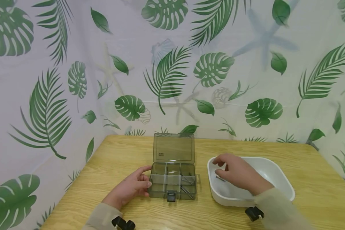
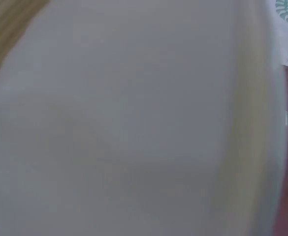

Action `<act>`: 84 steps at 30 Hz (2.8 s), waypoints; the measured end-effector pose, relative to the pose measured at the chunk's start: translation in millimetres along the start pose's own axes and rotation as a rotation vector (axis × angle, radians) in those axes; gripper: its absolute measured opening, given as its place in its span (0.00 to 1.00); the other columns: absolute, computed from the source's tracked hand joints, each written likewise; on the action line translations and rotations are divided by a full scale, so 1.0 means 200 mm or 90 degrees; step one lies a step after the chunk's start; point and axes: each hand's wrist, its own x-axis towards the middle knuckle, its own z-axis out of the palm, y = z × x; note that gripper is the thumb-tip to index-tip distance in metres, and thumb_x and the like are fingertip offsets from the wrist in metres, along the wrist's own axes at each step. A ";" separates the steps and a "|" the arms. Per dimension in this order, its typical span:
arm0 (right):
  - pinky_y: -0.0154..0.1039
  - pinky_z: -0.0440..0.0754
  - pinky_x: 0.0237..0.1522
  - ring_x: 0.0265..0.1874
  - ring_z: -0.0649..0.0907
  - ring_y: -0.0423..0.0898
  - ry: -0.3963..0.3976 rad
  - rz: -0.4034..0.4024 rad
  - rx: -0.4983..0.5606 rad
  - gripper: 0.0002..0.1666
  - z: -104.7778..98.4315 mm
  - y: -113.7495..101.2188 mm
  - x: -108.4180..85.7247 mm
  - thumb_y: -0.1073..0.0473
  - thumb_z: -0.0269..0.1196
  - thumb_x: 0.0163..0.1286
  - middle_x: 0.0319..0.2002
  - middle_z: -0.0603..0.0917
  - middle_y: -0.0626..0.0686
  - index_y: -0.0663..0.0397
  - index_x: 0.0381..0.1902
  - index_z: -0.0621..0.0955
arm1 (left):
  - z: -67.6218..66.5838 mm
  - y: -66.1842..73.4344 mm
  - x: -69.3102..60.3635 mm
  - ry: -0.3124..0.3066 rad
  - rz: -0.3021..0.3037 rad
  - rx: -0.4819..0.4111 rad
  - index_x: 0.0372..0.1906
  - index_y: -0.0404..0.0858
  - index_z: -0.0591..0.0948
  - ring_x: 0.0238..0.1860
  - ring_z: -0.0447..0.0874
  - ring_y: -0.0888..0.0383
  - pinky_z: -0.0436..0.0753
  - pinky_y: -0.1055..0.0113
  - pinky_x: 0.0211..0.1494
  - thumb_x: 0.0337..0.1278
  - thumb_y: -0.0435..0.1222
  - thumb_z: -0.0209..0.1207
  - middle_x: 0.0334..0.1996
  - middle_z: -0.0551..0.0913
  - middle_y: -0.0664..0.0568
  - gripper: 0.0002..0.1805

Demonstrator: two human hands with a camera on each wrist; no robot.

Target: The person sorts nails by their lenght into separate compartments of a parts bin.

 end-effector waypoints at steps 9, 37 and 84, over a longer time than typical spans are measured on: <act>0.47 0.80 0.40 0.42 0.79 0.47 -0.033 0.028 -0.026 0.20 -0.06 0.18 -0.06 0.55 0.66 0.70 0.50 0.82 0.51 0.53 0.58 0.82 | 0.01 0.00 0.00 -0.010 0.004 -0.001 0.81 0.38 0.51 0.35 0.73 0.55 0.85 0.60 0.41 0.72 0.31 0.57 0.38 0.70 0.48 0.40; 0.59 0.77 0.56 0.54 0.79 0.54 -0.084 0.004 -0.129 0.18 -0.01 0.46 -0.10 0.63 0.67 0.63 0.52 0.81 0.51 0.53 0.53 0.85 | 0.00 -0.01 0.01 -0.003 0.006 -0.003 0.81 0.39 0.51 0.34 0.73 0.56 0.85 0.61 0.39 0.71 0.30 0.58 0.38 0.70 0.49 0.41; 0.36 0.72 0.29 0.27 0.73 0.39 -0.016 -0.063 -0.005 0.06 0.02 0.19 -0.04 0.65 0.61 0.66 0.27 0.76 0.42 0.49 0.37 0.80 | 0.01 0.00 0.01 -0.007 -0.001 -0.011 0.81 0.41 0.51 0.34 0.72 0.56 0.85 0.60 0.40 0.72 0.31 0.57 0.38 0.69 0.49 0.40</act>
